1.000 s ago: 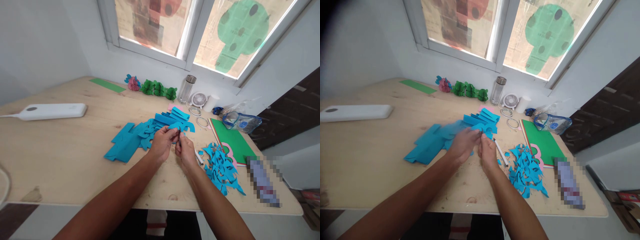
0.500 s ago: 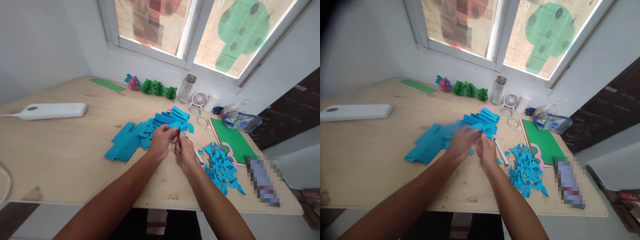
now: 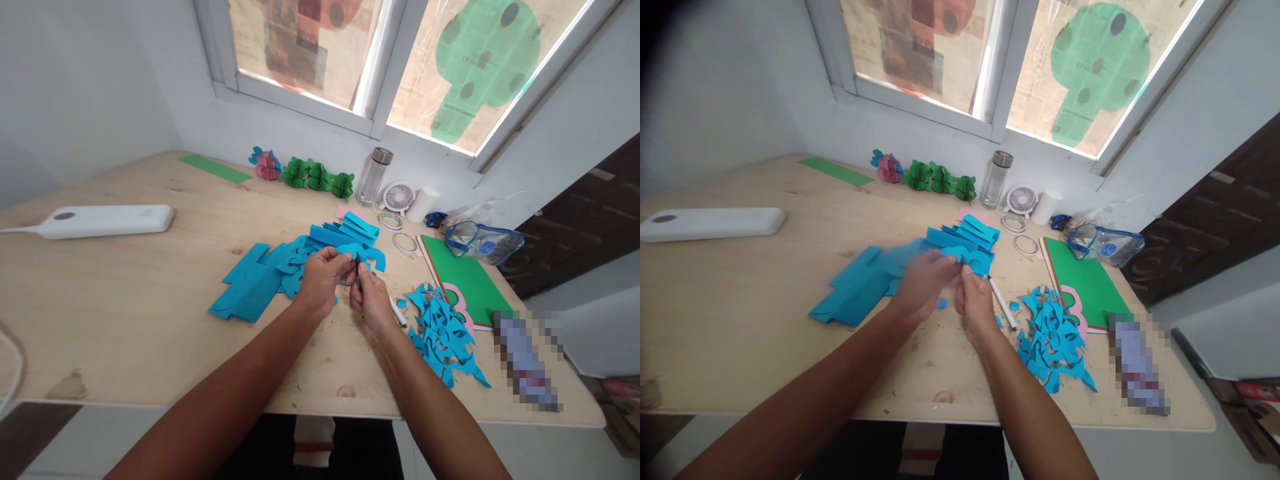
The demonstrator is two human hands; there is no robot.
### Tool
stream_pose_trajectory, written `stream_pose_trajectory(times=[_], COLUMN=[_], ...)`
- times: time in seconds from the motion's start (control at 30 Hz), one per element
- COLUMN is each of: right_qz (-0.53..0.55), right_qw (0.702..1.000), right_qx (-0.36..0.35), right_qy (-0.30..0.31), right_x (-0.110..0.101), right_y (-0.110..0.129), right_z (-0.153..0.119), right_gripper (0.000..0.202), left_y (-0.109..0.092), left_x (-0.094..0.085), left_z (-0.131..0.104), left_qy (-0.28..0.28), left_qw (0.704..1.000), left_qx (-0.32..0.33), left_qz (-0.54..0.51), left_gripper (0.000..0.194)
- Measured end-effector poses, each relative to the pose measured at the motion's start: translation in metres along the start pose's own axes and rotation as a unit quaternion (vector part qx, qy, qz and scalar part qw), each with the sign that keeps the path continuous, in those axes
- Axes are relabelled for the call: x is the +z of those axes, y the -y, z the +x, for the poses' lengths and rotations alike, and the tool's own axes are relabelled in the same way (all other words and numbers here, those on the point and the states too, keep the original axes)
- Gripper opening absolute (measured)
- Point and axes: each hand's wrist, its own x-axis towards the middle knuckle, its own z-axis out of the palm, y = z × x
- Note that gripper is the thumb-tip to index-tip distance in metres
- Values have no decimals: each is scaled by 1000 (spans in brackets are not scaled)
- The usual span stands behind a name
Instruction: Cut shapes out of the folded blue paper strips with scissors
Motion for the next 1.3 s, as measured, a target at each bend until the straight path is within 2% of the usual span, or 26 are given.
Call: stream_pose_trajectory(times=[0.37, 0.73, 1.3], right_qz=[28, 120, 92], right_qw=[998, 982, 989], right_qx=[49, 135, 104], right_qy=[24, 62, 45], right_x=[0, 3, 3], right_y=[1, 0, 1], right_z=[-3, -6, -6], right_gripper=[48, 44, 47], left_y=[1, -5, -6], left_x=[-4, -5, -5], left_z=[4, 2, 2], left_qy=[-39, -88, -71], left_qw=[999, 994, 995], left_qx=[-6, 31, 34], left_qz=[-26, 61, 62], left_gripper=[25, 16, 17])
